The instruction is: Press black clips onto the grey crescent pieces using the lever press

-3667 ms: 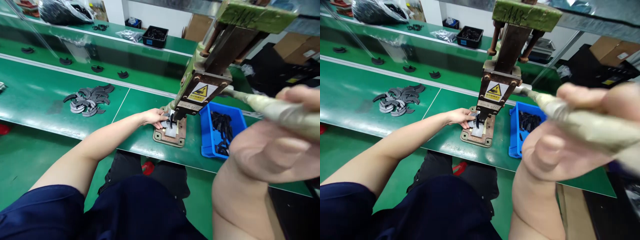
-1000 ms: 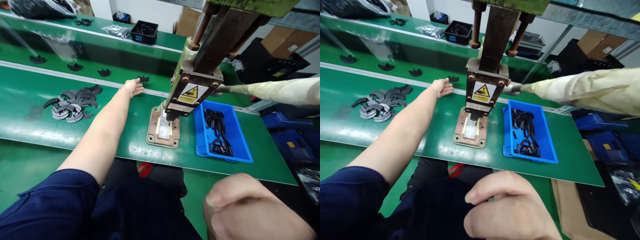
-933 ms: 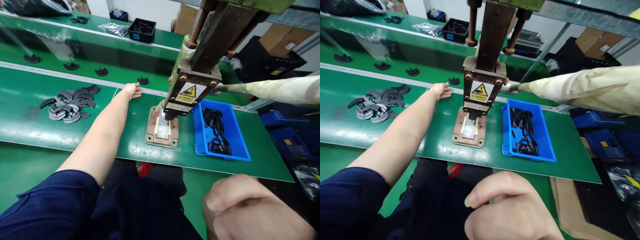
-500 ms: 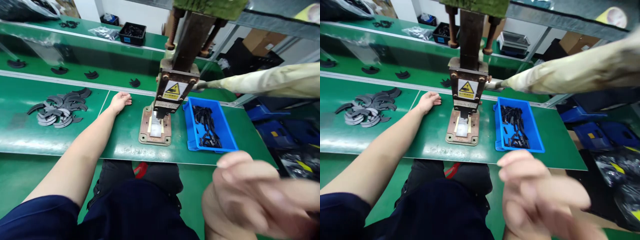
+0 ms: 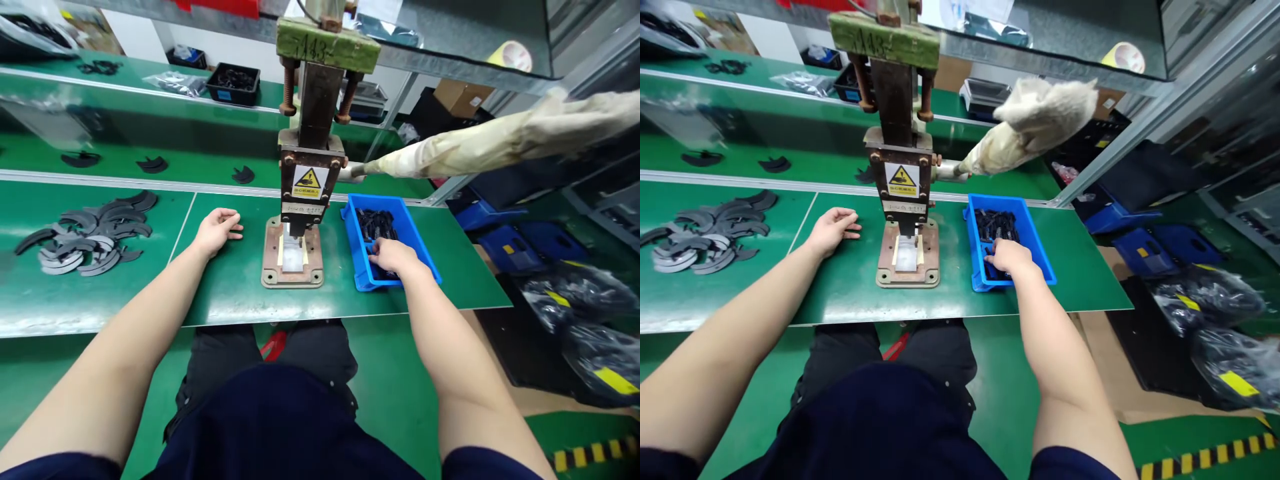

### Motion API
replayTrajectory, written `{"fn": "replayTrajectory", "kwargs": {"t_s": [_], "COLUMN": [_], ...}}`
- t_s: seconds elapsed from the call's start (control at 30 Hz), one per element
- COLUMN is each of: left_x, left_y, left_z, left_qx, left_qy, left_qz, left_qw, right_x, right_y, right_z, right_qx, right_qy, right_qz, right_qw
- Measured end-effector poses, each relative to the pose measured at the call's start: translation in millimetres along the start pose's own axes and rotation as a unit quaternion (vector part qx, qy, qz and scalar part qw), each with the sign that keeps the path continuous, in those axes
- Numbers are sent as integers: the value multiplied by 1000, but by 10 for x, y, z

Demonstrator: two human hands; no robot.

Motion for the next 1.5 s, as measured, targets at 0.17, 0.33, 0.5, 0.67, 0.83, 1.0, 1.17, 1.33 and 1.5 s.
{"fn": "replayTrajectory", "kwargs": {"t_s": [0.17, 0.33, 0.5, 0.67, 0.83, 1.0, 1.17, 1.33, 1.5], "left_x": [35, 111, 413, 836, 1089, 1116, 1090, 1043, 806], "left_y": [222, 456, 743, 1210, 1670, 1813, 1817, 1789, 1403], "left_z": [23, -14, -84, 210, 550, 557, 512, 550, 515], "left_qx": [32, 55, 23, -57, -189, -232, -228, -236, -159], "left_qy": [-28, -45, -282, -317, -249, -233, -221, -227, -277], "left_qz": [32, 27, 161, 259, 280, 324, 391, 419, 386], "left_qw": [999, 997, 946, 910, 908, 887, 864, 847, 866], "right_x": [-149, 0, 138, -480, -1209, -1369, -1373, -1418, -1272], "right_y": [-112, -85, 259, 1025, 1593, 1652, 1654, 1672, 1493], "right_z": [63, -69, -262, 96, 516, 577, 602, 683, 404], "right_qx": [-8, 43, 161, 106, -32, -85, -104, -101, -37], "right_qy": [-29, -129, -341, -557, -649, -684, -683, -667, -644], "right_qz": [26, 44, 11, -127, -228, -244, -242, -244, -258], "right_qw": [999, 990, 926, 814, 725, 682, 681, 697, 719]}}
Point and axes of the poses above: each hand's wrist, its own y-axis away from the middle knuckle, its own z-axis out of the palm, x = y × z, the point moved 2 cm from there along -y, towards the middle knuckle, and after that the axes turned 11 degrees about z, right-handed, at the moved point
